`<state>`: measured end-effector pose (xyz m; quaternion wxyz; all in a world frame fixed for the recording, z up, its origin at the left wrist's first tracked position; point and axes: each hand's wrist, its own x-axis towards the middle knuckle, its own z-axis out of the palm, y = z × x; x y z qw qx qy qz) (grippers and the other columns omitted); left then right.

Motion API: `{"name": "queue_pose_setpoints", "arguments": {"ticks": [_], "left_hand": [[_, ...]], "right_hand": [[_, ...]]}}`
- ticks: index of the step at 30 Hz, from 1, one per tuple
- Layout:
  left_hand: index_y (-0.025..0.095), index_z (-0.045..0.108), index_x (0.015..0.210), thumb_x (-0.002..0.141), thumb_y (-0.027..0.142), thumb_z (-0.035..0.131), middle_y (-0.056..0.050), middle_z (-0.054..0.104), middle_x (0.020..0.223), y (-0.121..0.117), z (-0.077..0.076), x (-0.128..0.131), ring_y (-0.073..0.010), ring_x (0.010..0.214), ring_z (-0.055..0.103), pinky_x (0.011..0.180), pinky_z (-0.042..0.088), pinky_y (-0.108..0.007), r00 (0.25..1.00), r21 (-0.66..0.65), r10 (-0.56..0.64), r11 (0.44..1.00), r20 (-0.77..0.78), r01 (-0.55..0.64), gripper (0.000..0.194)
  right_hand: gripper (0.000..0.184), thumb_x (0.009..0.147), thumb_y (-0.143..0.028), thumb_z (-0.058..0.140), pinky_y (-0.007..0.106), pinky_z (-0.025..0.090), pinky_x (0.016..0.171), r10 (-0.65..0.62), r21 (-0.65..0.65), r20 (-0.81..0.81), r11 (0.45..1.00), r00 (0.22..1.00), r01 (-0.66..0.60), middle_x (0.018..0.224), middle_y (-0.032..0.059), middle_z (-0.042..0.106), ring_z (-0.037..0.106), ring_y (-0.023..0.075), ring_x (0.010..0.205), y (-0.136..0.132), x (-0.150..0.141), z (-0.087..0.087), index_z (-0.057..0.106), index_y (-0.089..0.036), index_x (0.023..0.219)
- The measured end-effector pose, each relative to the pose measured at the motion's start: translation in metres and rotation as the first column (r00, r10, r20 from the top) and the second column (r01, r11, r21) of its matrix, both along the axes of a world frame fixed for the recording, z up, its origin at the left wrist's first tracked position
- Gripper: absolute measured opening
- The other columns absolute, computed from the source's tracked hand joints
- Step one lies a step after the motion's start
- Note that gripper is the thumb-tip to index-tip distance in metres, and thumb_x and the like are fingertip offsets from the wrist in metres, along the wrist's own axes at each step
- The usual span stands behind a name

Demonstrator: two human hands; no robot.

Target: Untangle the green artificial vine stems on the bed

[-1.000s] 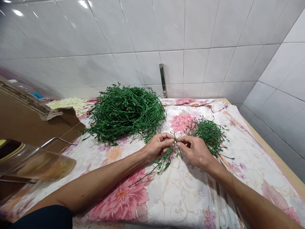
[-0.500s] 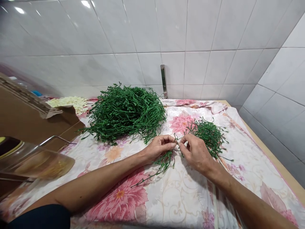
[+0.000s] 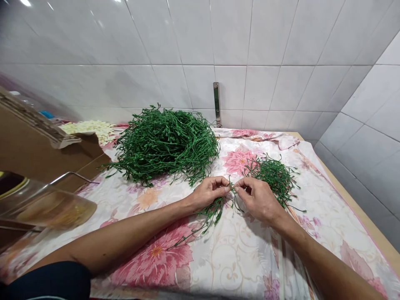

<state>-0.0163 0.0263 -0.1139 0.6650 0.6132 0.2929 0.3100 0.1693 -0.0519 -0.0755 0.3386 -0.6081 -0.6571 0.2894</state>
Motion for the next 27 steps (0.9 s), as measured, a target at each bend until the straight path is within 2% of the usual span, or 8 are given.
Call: {"name": "queue_pose_setpoints", "arguments": {"ticks": [3,6,9,15,19,24,27], "left_hand": [[0.012,0.063,0.080,0.070,0.048,0.081,0.001,0.056,0.070,-0.001,0.000,-0.001,-0.0096,0.062,0.049,0.062,0.039,-0.024,0.999,-0.024,-0.044,0.999,-0.012,0.043,0.041],[0.012,0.063,0.079,0.071,0.048,0.080,0.002,0.053,0.067,-0.002,0.001,-0.001,-0.0083,0.059,0.046,0.058,0.036,-0.023,0.997,-0.013,-0.058,0.998,-0.054,0.058,0.041],[0.012,0.062,0.076,0.071,0.048,0.080,0.003,0.052,0.065,-0.002,0.002,-0.001,-0.0073,0.057,0.044,0.057,0.034,-0.023,0.996,0.017,-0.031,0.999,-0.079,0.032,0.041],[0.013,0.067,0.090,0.072,0.045,0.079,0.004,0.052,0.063,-0.004,0.002,-0.001,-0.0082,0.056,0.045,0.055,0.035,-0.022,0.997,0.064,0.017,0.998,-0.070,-0.012,0.039],[0.013,0.065,0.083,0.075,0.041,0.076,0.001,0.056,0.070,-0.007,0.000,-0.001,-0.0087,0.060,0.047,0.057,0.037,-0.021,0.998,0.100,0.036,0.995,-0.053,-0.030,0.031],[0.014,0.061,0.079,0.078,0.037,0.073,0.001,0.056,0.070,-0.009,0.001,-0.001,-0.0100,0.061,0.048,0.057,0.037,-0.022,0.993,0.164,0.077,0.985,-0.090,-0.062,0.026],[0.015,0.061,0.078,0.079,0.035,0.070,0.002,0.055,0.069,-0.010,0.003,-0.003,-0.0099,0.061,0.048,0.058,0.037,-0.022,0.990,0.226,0.067,0.973,-0.124,-0.038,0.022]], "right_hand": [[0.025,0.093,-0.038,0.056,0.025,0.044,0.049,-0.007,-0.032,-0.015,0.999,1.000,0.007,0.069,0.0001,0.065,0.056,0.0143,0.055,0.001,0.001,-0.001,0.072,-0.019,0.091],[0.022,0.093,-0.036,0.058,0.025,0.047,0.056,0.000,0.055,0.023,0.999,1.000,-0.001,0.077,0.0025,0.069,0.061,0.0159,0.066,0.001,0.001,-0.001,0.072,-0.019,0.088],[0.022,0.093,-0.035,0.058,0.027,0.049,0.058,-0.008,0.082,0.030,0.997,1.000,0.006,0.080,0.0042,0.070,0.063,0.0174,0.069,0.000,0.000,0.000,0.072,-0.019,0.089],[0.023,0.093,-0.038,0.058,0.026,0.048,0.052,-0.007,0.005,-0.066,1.000,0.998,0.008,0.079,0.0040,0.069,0.060,0.0158,0.062,0.000,-0.004,0.001,0.070,-0.018,0.088],[0.025,0.092,-0.039,0.058,0.025,0.047,0.050,-0.008,-0.054,-0.133,0.999,0.991,0.001,0.076,0.0029,0.068,0.057,0.0137,0.057,0.001,-0.007,-0.001,0.071,-0.017,0.089],[0.023,0.088,-0.039,0.062,0.024,0.043,0.046,-0.058,-0.048,-0.069,0.997,0.996,0.055,0.072,0.0021,0.067,0.056,0.0131,0.052,0.000,-0.011,-0.002,0.072,-0.017,0.088],[0.022,0.086,-0.037,0.061,0.024,0.042,0.045,-0.060,-0.074,-0.048,0.996,0.997,0.056,0.072,0.0020,0.068,0.055,0.0123,0.050,0.000,-0.011,0.000,0.071,-0.017,0.083]]}}
